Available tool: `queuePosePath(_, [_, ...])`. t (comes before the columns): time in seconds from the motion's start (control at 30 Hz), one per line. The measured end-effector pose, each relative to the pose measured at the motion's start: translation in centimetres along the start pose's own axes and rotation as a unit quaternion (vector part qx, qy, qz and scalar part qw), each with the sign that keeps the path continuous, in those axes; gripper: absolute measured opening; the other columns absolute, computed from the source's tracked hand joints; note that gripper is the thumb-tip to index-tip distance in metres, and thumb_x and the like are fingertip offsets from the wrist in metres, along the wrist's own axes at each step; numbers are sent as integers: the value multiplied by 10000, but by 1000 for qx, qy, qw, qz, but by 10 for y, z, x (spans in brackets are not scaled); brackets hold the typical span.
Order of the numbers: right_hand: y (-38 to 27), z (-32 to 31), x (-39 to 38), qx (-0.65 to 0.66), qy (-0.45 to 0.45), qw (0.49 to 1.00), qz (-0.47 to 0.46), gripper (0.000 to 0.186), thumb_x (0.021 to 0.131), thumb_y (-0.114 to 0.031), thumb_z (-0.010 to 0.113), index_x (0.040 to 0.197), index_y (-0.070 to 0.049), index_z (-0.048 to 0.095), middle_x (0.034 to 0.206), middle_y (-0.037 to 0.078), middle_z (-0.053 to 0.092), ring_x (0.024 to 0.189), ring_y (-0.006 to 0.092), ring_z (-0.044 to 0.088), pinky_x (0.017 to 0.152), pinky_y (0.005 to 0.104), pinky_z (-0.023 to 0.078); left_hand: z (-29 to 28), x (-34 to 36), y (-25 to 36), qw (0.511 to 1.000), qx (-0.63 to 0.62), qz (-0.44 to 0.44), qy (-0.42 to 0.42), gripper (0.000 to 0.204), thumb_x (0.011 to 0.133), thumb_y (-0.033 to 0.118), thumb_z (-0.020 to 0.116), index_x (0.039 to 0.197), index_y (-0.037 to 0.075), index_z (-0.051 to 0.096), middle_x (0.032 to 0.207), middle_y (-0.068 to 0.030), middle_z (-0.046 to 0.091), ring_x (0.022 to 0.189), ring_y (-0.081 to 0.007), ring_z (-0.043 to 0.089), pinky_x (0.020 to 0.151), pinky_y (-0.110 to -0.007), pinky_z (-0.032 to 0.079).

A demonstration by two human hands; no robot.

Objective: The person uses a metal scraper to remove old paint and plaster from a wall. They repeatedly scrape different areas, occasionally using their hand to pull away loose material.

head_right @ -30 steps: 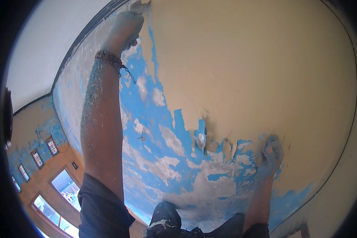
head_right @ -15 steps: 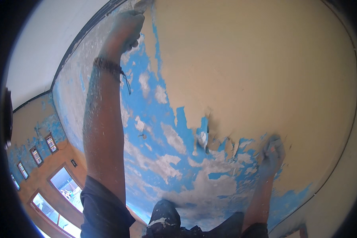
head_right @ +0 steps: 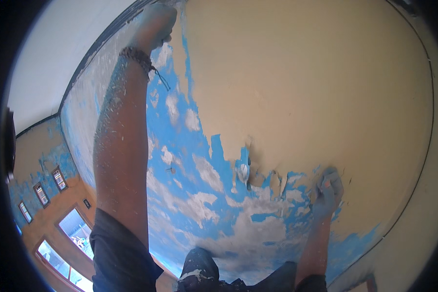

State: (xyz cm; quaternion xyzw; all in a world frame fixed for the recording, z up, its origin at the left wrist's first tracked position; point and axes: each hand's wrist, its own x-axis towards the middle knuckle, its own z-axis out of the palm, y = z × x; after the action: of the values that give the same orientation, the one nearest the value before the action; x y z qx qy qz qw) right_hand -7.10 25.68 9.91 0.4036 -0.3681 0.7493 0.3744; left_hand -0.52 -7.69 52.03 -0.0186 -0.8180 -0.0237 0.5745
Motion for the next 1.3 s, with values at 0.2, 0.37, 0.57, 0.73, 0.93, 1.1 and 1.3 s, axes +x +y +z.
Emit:
queuePosePath(0.2, [-2, 5, 1, -17, 29, 999, -5, 207, 920, -210, 524, 777, -89, 434, 806, -3, 352, 567, 59, 336, 421, 186, 329, 1, -62, 46, 975, -201, -69, 58, 288, 839, 165, 417, 1000, -4, 586, 607, -67, 535, 436, -174, 548, 380, -299, 406])
queuePosePath(0.37, [-1, 2, 1, -22, 5, 999, -24, 208, 920, -215, 521, 783, -85, 433, 813, 2, 353, 568, 56, 336, 421, 184, 330, -12, -48, 53, 966, -232, -107, 39, 314, 857, 181, 406, 1058, 14, 581, 571, -37, 489, 401, -161, 508, 350, -298, 368])
queuePosePath(0.57, [-1, 5, 2, -18, -7, 1000, -19, 221, 917, -238, 538, 788, -84, 448, 836, -5, 366, 571, 56, 341, 414, 179, 326, -7, -51, 44, 976, -207, -36, 47, 303, 845, 168, 429, 1043, 8, 593, 587, -58, 502, 437, -156, 526, 372, -297, 391])
queuePosePath(0.73, [-8, -2, 4, -56, 18, 998, -25, 236, 915, -250, 546, 784, -79, 448, 834, 9, 362, 572, 58, 341, 412, 182, 324, 1, -61, 57, 980, -182, -59, 52, 284, 825, 137, 440, 1007, -10, 601, 593, -78, 520, 459, -171, 555, 392, -296, 420])
queuePosePath(0.93, [-1, 6, 3, -22, -17, 999, -16, 259, 913, -266, 547, 769, -83, 434, 813, 9, 346, 570, 61, 335, 418, 182, 317, -4, -2, -7, 987, 157, 25, -20, 255, 829, 171, 437, 917, -15, 589, 593, -89, 517, 463, -179, 533, 406, -316, 425])
queuePosePath(1.1, [-4, 0, 2, -35, 13, 999, -24, 241, 913, -258, 539, 773, -88, 442, 803, 5, 342, 565, 61, 332, 421, 179, 311, 10, -28, 10, 994, -103, -44, 4, 249, 845, 176, 412, 856, -8, 580, 598, -89, 527, 428, -188, 520, 377, -329, 391])
queuePosePath(1.3, [-6, 3, 1, -37, -11, 999, -22, 239, 910, -246, 540, 768, -82, 441, 817, 7, 368, 565, 60, 334, 418, 184, 309, -35, -50, 37, 989, -144, 6, 46, 312, 885, 133, 420, 739, -57, 620, 621, -162, 606, 472, -239, 597, 405, -372, 463])
